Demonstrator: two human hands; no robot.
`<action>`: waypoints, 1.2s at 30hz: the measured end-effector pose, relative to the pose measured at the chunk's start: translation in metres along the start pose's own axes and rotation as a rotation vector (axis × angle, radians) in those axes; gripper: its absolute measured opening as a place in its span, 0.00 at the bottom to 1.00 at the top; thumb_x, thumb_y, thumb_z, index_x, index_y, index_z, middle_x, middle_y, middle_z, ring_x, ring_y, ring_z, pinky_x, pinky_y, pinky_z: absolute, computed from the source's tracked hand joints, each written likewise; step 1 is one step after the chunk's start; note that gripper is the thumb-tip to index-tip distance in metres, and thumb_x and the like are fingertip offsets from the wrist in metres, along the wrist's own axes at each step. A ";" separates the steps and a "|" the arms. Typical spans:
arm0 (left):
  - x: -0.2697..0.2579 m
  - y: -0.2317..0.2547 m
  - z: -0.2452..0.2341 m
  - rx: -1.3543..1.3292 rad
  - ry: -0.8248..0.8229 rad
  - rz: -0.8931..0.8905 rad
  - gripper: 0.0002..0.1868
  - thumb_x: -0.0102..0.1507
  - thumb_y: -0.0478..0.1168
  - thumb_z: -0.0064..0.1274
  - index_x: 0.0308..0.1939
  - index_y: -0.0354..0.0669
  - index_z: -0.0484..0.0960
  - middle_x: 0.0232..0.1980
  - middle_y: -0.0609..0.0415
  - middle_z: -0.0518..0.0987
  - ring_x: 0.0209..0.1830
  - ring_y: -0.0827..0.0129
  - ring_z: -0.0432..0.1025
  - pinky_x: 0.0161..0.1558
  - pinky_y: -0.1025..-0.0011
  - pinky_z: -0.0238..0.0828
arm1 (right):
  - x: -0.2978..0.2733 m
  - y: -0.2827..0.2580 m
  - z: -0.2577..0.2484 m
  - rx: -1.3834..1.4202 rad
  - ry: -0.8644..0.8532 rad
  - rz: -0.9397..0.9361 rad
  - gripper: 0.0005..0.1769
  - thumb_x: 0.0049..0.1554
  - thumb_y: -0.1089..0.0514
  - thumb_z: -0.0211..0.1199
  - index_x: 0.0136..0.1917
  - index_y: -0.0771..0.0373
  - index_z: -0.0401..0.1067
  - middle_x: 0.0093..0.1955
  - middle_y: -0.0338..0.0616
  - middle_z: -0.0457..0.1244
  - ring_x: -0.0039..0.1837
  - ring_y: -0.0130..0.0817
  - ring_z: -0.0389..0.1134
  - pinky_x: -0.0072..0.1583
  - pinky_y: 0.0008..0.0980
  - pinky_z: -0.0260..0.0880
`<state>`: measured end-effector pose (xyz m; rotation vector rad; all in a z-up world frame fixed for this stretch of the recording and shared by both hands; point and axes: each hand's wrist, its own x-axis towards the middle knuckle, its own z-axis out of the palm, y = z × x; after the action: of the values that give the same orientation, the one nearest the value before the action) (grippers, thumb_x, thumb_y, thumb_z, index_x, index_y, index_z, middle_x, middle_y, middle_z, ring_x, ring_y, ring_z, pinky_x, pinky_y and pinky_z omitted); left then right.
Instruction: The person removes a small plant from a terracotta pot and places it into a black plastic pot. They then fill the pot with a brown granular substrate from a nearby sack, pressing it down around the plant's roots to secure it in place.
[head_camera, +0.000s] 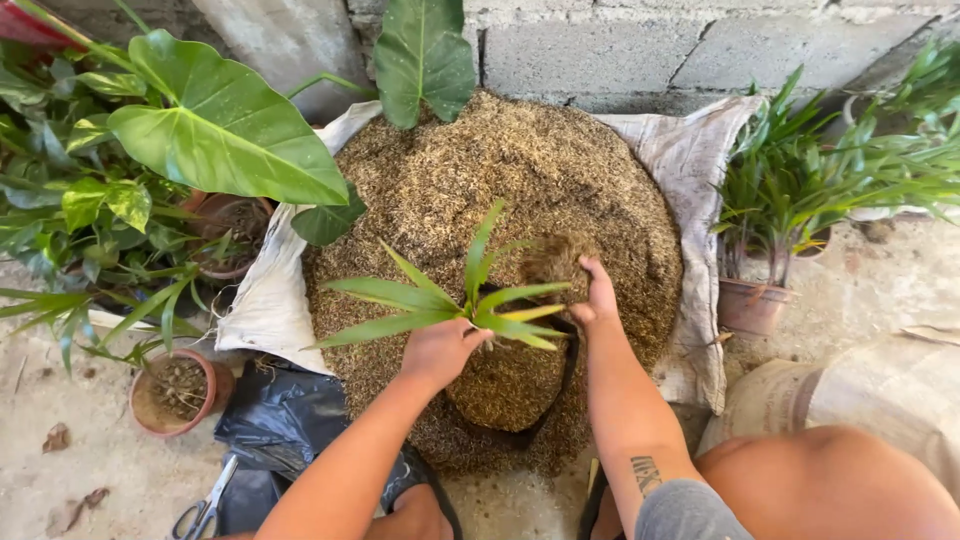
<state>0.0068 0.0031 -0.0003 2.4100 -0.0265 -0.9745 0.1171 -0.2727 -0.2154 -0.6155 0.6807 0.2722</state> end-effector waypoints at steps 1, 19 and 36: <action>0.008 -0.004 0.003 -0.001 -0.002 0.008 0.33 0.75 0.58 0.33 0.66 0.32 0.73 0.53 0.40 0.82 0.47 0.56 0.80 0.41 0.67 0.76 | 0.015 -0.011 -0.016 -0.001 0.003 -0.007 0.31 0.48 0.51 0.72 0.64 0.61 0.73 0.63 0.59 0.66 0.64 0.58 0.69 0.68 0.64 0.65; -0.020 0.001 -0.022 -0.066 0.463 0.089 0.25 0.69 0.56 0.48 0.55 0.40 0.84 0.50 0.45 0.83 0.55 0.51 0.78 0.52 0.56 0.75 | -0.132 0.088 0.069 -0.356 -0.165 0.412 0.31 0.49 0.54 0.70 0.64 0.67 0.69 0.58 0.59 0.66 0.55 0.56 0.72 0.55 0.59 0.76; -0.006 0.011 -0.015 -0.060 0.439 0.144 0.20 0.71 0.54 0.46 0.55 0.47 0.85 0.52 0.50 0.84 0.55 0.54 0.78 0.52 0.59 0.76 | -0.169 0.128 0.058 -1.671 -0.428 0.224 0.35 0.63 0.44 0.56 0.77 0.66 0.62 0.75 0.62 0.57 0.77 0.59 0.56 0.72 0.58 0.59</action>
<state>0.0142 0.0015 0.0174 2.4745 -0.0113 -0.3641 -0.0350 -0.1423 -0.1251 -1.9843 -0.0574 1.1817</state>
